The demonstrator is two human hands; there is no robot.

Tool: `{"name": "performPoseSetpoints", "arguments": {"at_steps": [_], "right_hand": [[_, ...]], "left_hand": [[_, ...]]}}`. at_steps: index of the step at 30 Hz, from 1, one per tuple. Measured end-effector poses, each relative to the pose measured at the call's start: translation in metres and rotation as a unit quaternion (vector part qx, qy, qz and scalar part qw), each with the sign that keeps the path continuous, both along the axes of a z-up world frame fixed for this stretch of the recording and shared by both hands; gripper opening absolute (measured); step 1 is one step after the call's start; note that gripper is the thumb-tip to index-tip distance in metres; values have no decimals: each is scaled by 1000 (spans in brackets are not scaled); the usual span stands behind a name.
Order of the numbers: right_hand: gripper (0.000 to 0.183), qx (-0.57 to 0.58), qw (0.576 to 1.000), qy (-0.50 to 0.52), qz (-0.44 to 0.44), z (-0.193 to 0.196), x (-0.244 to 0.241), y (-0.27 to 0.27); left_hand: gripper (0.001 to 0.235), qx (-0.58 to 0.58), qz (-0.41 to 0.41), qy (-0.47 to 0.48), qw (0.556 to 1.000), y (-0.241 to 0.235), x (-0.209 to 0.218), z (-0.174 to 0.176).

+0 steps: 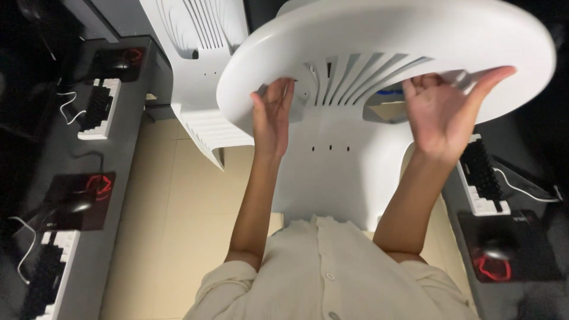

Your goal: The person picks up white plastic chairs from the floor and stacks them on top of other chairs. They repeat this process several times, moving between different stacks in the room.

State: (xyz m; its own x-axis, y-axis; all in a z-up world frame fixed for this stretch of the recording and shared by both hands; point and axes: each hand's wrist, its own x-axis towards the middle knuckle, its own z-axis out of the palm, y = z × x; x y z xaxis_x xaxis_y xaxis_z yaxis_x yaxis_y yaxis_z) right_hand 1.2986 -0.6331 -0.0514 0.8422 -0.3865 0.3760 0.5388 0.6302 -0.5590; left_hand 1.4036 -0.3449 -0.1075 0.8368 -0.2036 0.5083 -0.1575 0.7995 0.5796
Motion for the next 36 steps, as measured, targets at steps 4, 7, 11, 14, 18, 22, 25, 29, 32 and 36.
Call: {"name": "performPoseSetpoints", "arguments": {"at_steps": [4, 7, 11, 14, 18, 22, 25, 29, 32, 36], "right_hand": [[127, -11, 1000, -17, 15, 9, 36, -2], [126, -37, 999, -12, 14, 1, 66, -12], [123, -52, 998, -8, 24, -5, 112, -16], [122, -45, 999, 3, 28, -22, 160, -30], [121, -22, 999, 34, 14, -24, 233, -47], [122, 2, 998, 63, 25, -38, 310, -76], [122, 44, 993, 104, 30, -32, 360, -85], [131, 39, 989, 138, 31, -43, 425, -98], [136, 42, 984, 173, 12, -74, 473, -121], [137, 125, 964, 235, 15, -135, 532, -150]], "left_hand": [[82, 5, 0, -12, 1000, -11, 47, -5], [82, -2, 5, -11, 1000, -19, 74, -13], [82, -4, 11, 12, 1000, -30, 117, -24], [82, -2, 19, 44, 999, -41, 155, -36], [81, 6, 38, 90, 995, -62, 216, -50], [80, 13, 58, 118, 991, -84, 267, -45], [77, 29, 84, 153, 984, -102, 308, -54], [77, 42, 115, 180, 976, -124, 370, -74], [78, 64, 117, 209, 969, -142, 412, -96], [79, 92, 123, 255, 955, -163, 461, -136]]}}
